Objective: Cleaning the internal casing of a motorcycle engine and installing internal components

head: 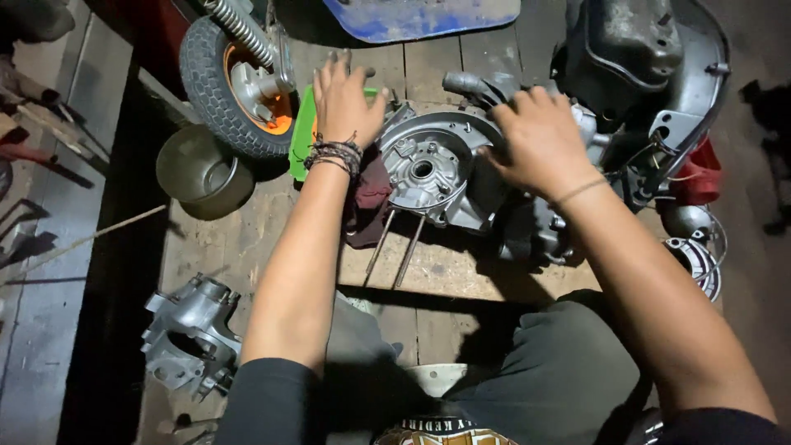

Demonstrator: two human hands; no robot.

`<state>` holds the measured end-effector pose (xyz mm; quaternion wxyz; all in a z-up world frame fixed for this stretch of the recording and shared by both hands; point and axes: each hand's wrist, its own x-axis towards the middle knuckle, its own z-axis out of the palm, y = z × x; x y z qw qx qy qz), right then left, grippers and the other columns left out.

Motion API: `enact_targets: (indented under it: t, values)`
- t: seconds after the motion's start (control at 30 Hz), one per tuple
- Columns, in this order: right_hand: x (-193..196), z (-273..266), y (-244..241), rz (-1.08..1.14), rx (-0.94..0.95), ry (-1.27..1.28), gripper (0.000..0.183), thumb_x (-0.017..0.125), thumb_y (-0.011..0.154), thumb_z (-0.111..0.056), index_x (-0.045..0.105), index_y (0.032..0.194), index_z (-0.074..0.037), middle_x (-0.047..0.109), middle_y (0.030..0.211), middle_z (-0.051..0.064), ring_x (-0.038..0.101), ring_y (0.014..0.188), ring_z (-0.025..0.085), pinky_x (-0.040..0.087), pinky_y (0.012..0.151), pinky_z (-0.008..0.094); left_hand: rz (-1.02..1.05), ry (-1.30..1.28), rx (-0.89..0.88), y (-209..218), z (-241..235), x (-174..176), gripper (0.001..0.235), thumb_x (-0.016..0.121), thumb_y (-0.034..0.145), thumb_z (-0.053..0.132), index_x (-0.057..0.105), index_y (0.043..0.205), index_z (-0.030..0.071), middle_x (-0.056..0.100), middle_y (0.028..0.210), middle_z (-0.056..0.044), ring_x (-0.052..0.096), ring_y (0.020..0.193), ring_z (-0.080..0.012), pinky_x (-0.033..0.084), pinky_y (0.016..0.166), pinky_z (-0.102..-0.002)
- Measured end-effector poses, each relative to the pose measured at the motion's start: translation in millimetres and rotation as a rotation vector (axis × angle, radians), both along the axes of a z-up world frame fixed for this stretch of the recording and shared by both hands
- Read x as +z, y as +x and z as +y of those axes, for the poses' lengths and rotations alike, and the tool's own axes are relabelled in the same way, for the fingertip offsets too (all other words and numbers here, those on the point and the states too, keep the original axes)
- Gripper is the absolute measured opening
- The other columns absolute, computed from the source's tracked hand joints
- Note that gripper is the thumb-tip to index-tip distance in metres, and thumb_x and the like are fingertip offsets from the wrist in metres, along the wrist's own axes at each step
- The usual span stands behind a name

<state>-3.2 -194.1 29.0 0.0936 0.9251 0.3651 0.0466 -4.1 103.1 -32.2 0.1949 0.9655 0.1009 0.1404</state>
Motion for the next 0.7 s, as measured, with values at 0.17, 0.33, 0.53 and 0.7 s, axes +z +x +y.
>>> enact_targets:
  t: [0.17,0.33,0.53,0.7]
  values:
    - [-79,47,67,-0.257,0.173,-0.057,0.029,0.063,0.088,-0.035,0.071,0.113,-0.021,0.071,0.103,0.007,0.066,0.099,0.031,0.048,0.078,0.044,0.29,0.221,-0.154,-17,-10,-7,0.07,0.057,0.094,0.055,0.042,0.148,0.014,0.033,0.16,-0.022,0.024,0.149,-0.0418,0.012,0.122,-0.061]
    - [-96,89,79,-0.157,0.077,-0.031,0.022,0.062,0.092,-0.03,0.079,0.09,-0.017,0.077,0.085,0.006,0.074,0.082,0.026,0.056,0.067,0.04,0.235,0.353,-0.162,-27,-24,-67,0.066,0.069,0.088,0.053,0.058,0.137,0.01,0.064,0.13,-0.017,0.053,0.131,-0.0321,0.033,0.112,-0.052]
    - [-137,113,101,-0.067,0.063,-0.054,0.022,0.061,0.085,-0.027,0.078,0.085,-0.012,0.078,0.08,0.011,0.076,0.074,0.029,0.057,0.06,0.044,0.459,0.276,-0.235,-26,-23,-74,0.069,0.045,0.102,0.044,0.037,0.155,0.001,0.048,0.155,-0.023,0.038,0.149,-0.0335,0.009,0.123,-0.059]
    - [-163,128,116,-0.193,0.147,-0.195,0.023,0.056,0.084,-0.026,0.079,0.082,-0.024,0.077,0.076,0.0,0.076,0.072,0.023,0.058,0.055,0.044,0.415,0.271,-0.266,-32,-18,-69,0.066,0.045,0.103,0.045,0.042,0.153,0.002,0.052,0.153,-0.019,0.045,0.144,-0.0316,0.017,0.122,-0.058]
